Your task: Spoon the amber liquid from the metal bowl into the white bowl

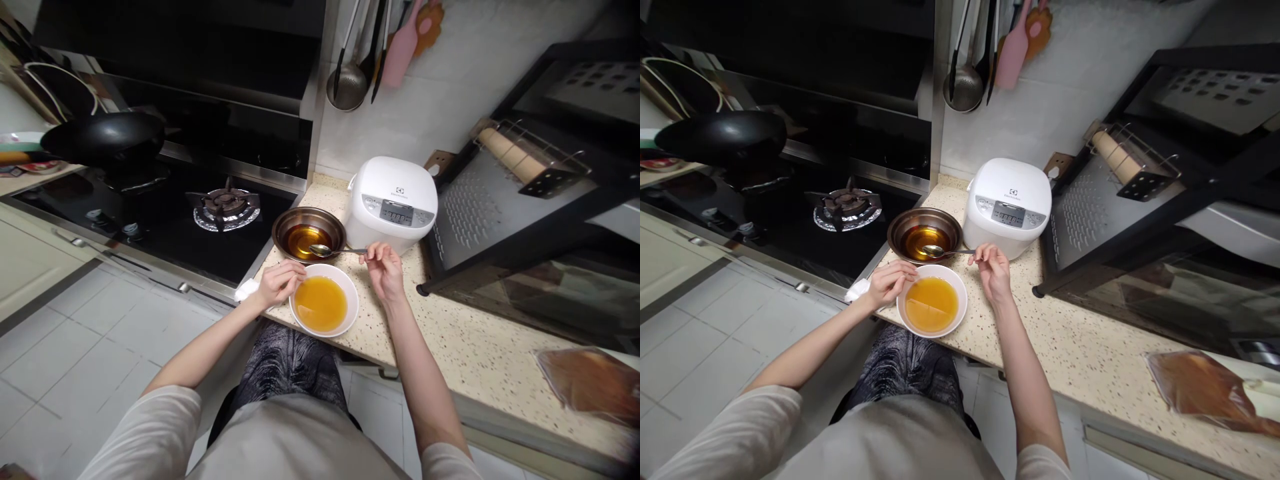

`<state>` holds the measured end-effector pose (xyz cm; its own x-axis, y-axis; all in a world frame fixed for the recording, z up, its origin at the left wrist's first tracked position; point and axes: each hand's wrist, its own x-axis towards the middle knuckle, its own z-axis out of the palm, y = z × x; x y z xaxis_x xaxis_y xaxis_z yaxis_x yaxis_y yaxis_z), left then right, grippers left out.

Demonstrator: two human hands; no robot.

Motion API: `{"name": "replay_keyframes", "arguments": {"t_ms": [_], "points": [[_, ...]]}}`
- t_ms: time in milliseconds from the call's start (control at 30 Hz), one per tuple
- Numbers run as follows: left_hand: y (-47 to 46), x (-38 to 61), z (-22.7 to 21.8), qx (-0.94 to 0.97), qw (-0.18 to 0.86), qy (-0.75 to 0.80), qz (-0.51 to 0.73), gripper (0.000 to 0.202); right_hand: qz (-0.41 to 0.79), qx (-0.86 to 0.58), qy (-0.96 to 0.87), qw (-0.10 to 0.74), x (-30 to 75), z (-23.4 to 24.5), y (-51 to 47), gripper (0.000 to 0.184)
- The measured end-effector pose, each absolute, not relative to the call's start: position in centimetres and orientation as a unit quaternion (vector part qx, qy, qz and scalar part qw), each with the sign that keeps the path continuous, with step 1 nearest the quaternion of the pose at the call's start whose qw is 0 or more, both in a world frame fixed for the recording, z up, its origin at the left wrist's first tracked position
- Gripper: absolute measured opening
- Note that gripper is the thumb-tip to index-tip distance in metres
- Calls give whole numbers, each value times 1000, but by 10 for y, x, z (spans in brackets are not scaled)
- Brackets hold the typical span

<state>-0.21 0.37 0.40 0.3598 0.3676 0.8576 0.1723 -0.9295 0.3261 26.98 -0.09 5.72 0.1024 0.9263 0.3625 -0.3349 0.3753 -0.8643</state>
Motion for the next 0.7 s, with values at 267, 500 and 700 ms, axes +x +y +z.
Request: {"name": "replay_keyframes", "arguments": {"t_ms": [267, 500, 700], "points": [[3, -2, 4, 819, 93, 168, 541, 24, 466, -286, -500, 672, 284, 72, -8, 50], [4, -2, 4, 819, 95, 165, 541, 24, 457, -274, -524, 664, 287, 79, -15, 50], [3, -1, 6, 820, 92, 175, 538, 27, 443, -278, -574, 630, 287, 81, -22, 48]]}}
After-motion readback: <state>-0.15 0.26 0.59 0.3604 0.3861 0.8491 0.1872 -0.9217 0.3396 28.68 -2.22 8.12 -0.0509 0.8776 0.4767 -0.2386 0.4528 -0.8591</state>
